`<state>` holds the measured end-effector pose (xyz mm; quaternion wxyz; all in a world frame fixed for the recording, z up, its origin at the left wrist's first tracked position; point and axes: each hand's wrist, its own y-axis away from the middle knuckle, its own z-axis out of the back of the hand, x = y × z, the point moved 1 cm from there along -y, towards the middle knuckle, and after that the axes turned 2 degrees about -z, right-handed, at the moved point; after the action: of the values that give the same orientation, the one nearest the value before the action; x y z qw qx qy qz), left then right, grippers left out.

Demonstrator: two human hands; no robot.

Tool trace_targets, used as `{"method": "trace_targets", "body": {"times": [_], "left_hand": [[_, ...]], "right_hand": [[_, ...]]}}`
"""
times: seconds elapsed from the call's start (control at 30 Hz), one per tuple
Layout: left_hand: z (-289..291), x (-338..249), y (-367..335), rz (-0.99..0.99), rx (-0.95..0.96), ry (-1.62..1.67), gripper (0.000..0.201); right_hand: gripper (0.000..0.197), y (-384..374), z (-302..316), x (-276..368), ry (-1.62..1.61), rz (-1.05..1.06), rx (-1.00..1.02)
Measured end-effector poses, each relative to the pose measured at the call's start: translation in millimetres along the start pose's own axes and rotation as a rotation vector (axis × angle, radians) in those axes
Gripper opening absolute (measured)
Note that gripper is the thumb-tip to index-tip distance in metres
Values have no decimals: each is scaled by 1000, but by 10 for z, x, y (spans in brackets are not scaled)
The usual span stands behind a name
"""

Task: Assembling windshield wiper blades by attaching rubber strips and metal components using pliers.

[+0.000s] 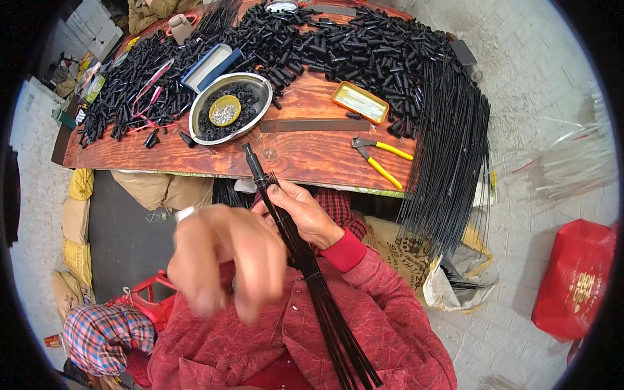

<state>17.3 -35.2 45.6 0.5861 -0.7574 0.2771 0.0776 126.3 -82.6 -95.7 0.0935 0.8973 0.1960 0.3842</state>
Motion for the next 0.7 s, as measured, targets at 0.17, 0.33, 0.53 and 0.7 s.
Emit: {"method": "trace_targets", "body": {"times": [0.17,0.33,0.53,0.7], "left_hand": [[-27,-109,1235,211,-1072,-310,33],[-180,-211,1624,449,-1226,-599,48],[-332,105,1177,401,-392,-584,88],[-500,448,1117,630,-540,-726,57]], "right_hand": [[36,-100,98,-55,67,-49,-1],[35,-127,60,-18,109,-13,-63],[31,-406,189,82,83,14,-132],[31,-415,157,133,99,144,-119]]}}
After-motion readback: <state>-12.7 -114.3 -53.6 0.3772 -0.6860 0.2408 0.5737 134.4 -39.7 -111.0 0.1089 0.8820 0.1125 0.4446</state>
